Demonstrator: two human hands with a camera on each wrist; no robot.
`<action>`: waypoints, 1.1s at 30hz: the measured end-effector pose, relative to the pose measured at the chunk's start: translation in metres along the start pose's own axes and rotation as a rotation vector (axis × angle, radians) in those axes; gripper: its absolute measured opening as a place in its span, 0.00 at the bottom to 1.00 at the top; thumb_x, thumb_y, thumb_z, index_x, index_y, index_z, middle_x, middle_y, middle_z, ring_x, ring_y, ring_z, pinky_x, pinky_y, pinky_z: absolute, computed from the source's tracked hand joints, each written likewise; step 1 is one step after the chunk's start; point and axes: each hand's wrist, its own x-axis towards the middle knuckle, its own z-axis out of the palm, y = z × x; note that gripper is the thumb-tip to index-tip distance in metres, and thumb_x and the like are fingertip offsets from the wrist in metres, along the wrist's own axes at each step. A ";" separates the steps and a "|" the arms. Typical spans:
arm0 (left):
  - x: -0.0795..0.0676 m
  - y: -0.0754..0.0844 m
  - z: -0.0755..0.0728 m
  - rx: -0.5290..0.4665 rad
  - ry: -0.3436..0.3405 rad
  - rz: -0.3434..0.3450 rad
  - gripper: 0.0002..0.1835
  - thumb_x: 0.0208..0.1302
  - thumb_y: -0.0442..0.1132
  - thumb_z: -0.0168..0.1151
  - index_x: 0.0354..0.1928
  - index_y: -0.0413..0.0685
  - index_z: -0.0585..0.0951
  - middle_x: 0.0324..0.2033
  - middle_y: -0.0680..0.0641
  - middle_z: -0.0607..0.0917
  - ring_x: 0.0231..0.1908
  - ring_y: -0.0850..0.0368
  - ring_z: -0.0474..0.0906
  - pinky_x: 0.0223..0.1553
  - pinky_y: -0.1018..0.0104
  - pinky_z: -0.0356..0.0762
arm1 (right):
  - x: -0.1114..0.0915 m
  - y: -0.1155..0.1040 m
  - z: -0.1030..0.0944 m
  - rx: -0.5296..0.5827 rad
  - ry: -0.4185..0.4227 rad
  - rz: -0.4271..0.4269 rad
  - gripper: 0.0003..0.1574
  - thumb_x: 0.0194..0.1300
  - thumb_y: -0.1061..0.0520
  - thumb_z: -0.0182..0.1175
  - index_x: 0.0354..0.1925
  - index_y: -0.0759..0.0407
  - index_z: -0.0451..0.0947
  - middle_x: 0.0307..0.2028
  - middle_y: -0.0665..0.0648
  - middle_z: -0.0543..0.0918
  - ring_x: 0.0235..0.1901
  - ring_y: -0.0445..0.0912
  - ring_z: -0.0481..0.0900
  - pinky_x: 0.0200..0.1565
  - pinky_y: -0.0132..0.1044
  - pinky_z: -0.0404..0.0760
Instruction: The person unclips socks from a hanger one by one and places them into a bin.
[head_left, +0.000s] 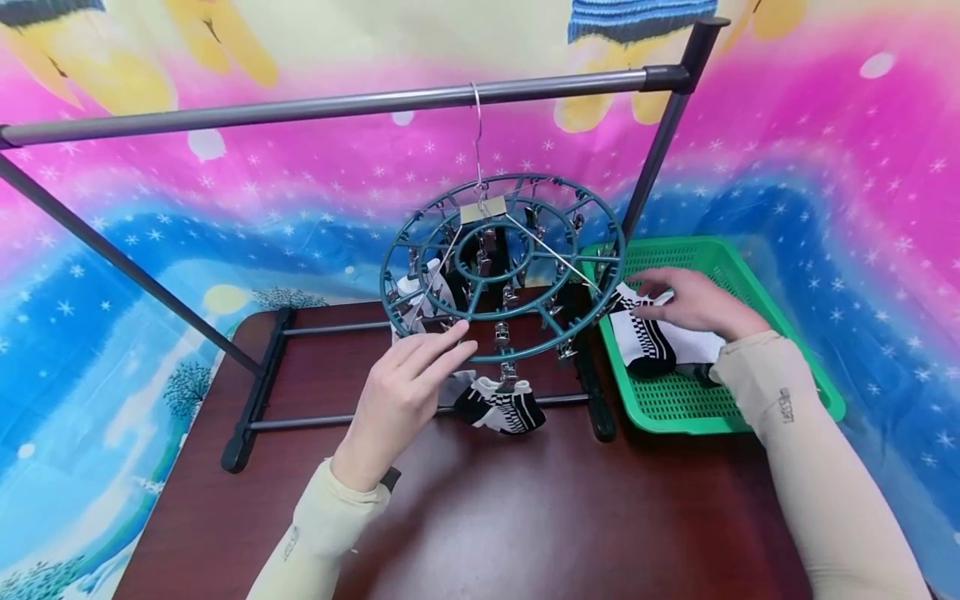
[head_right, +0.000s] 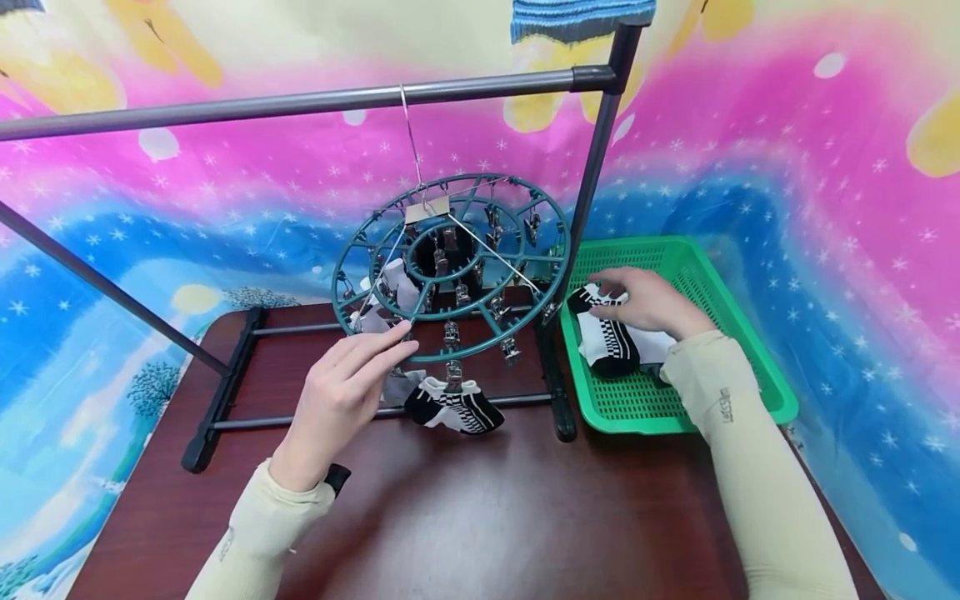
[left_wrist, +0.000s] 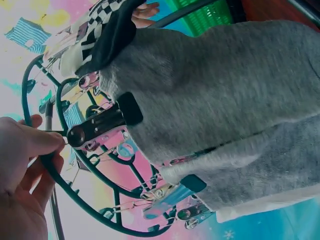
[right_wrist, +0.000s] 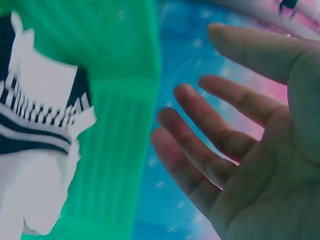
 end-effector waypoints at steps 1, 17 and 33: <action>0.000 0.000 0.000 0.000 -0.002 0.013 0.27 0.59 0.19 0.66 0.60 0.45 0.85 0.60 0.43 0.86 0.50 0.48 0.84 0.53 0.57 0.84 | -0.005 -0.006 0.003 -0.005 -0.001 -0.029 0.38 0.72 0.48 0.66 0.73 0.61 0.69 0.59 0.68 0.81 0.60 0.63 0.78 0.57 0.64 0.78; 0.013 0.011 0.008 0.045 0.006 0.088 0.26 0.64 0.23 0.64 0.62 0.51 0.85 0.55 0.46 0.88 0.47 0.51 0.84 0.51 0.58 0.83 | -0.035 -0.077 0.069 -0.142 -0.119 -0.304 0.31 0.67 0.46 0.70 0.65 0.56 0.80 0.59 0.60 0.83 0.59 0.57 0.79 0.59 0.56 0.80; 0.018 0.020 0.018 -0.010 -0.036 0.171 0.22 0.63 0.26 0.70 0.59 0.45 0.85 0.62 0.46 0.85 0.56 0.52 0.84 0.62 0.62 0.80 | -0.024 -0.091 0.113 0.159 -0.189 -0.400 0.22 0.69 0.45 0.69 0.57 0.50 0.83 0.48 0.44 0.87 0.48 0.39 0.84 0.54 0.45 0.84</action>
